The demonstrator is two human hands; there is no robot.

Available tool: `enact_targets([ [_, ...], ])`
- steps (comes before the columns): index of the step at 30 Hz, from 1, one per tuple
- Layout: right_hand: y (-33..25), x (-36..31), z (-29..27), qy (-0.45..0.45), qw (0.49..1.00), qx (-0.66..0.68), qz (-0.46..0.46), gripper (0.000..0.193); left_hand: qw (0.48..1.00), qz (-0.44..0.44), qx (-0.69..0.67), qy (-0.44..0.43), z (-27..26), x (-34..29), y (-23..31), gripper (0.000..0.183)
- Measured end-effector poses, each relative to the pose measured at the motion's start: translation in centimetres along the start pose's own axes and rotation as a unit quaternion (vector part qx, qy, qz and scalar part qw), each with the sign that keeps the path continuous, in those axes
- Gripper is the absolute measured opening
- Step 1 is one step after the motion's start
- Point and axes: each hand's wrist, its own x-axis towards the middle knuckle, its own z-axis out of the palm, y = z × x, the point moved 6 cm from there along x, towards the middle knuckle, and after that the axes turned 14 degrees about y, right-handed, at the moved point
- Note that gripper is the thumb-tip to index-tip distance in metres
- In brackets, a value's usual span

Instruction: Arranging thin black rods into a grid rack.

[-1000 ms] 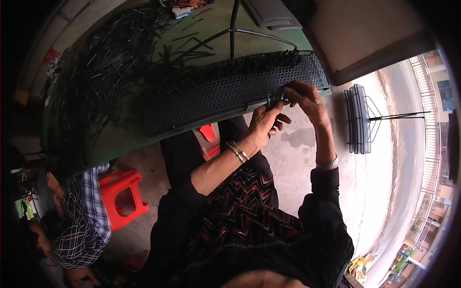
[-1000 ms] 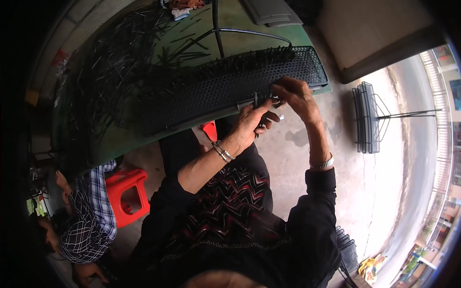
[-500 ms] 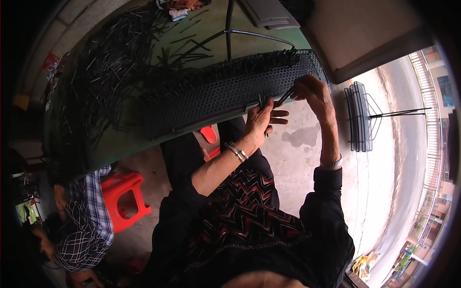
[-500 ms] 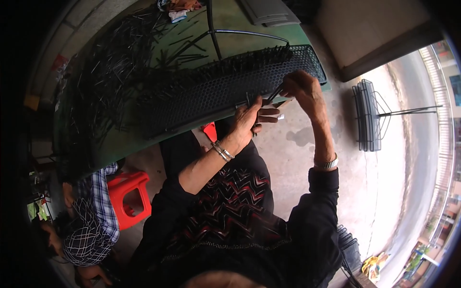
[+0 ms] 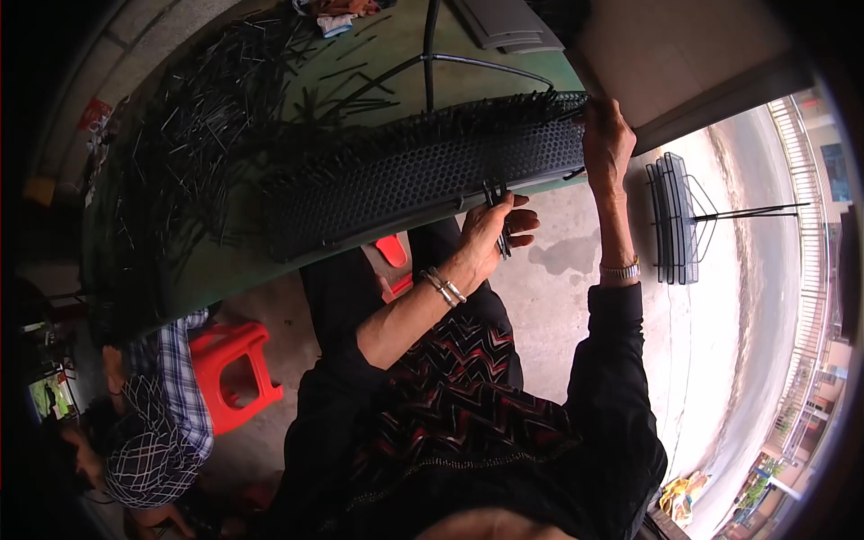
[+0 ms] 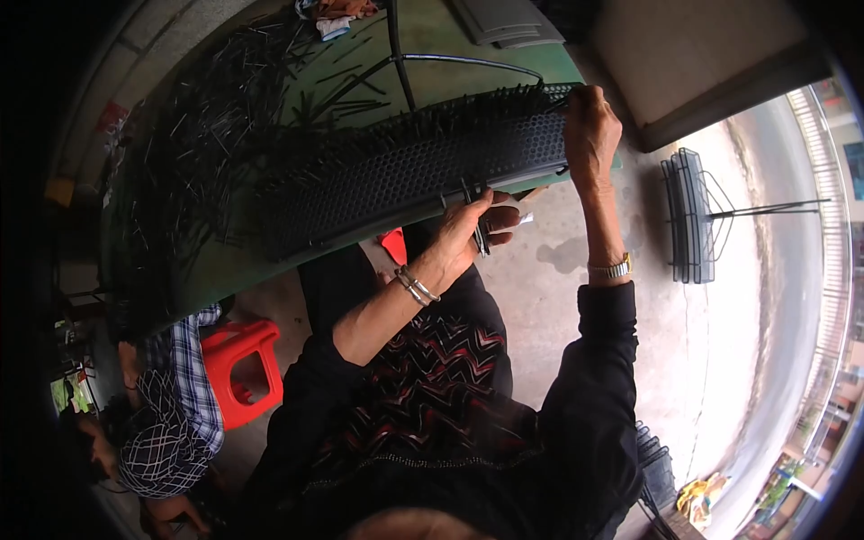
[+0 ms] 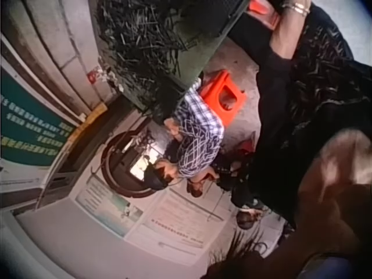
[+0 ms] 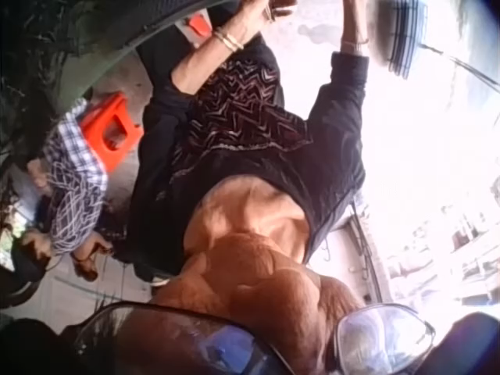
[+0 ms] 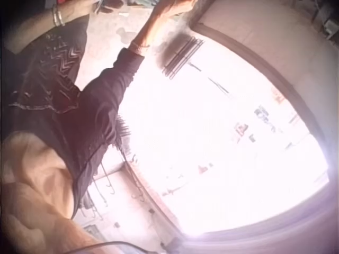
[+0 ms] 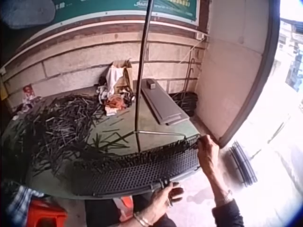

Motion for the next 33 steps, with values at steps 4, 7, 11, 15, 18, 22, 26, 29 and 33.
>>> enact_targets([
  [4, -0.2, 0.0, 0.2, -0.005, 1.0, 0.009, 0.012, 0.013, 1.0, -0.008, -0.02, -0.008, -0.2, -0.1, 0.0, 0.031],
  [7, -0.9, -0.2, 0.9, -0.072, 0.996, 0.035, 0.049, 0.01, 0.999, -0.012, -0.043, 0.0, -0.4, 0.1, -0.3, 0.03],
  [11, 0.4, -0.2, 2.1, -0.089, 0.996, 0.019, 0.015, 0.01, 1.0, 0.009, -0.017, 0.015, -0.7, 0.2, -0.3, 0.026],
  [15, -0.3, 0.2, 2.6, -0.124, 0.99, -0.003, -0.07, 0.011, 1.0, 0.008, -0.019, 0.016, -1.0, 0.2, -0.3, 0.026],
  [18, -0.6, 0.1, 2.7, -0.137, 0.985, -0.014, -0.101, 0.012, 1.0, 0.012, -0.018, 0.001, -0.6, -0.3, -0.1, 0.028],
  [22, -0.8, -0.4, 2.7, -0.114, 0.983, -0.068, -0.123, 0.013, 1.0, 0.01, -0.014, -0.014, 0.0, -0.7, 0.2, 0.028],
  [26, -0.6, -1.0, 1.8, -0.058, 0.983, -0.146, -0.096, 0.021, 0.999, 0.02, -0.016, -0.021, 0.0, -0.6, 0.4, 0.028],
  [29, -0.2, -1.2, 1.4, -0.102, 0.972, -0.204, -0.06, 0.026, 0.999, 0.041, -0.004, -0.021, 0.2, -0.7, 0.7, 0.028],
  [33, -0.2, -2.0, 1.2, -0.122, 0.974, -0.19, -0.033, 0.029, 0.998, 0.061, -0.006, -0.001, 0.8, -1.1, 0.9, 0.028],
])
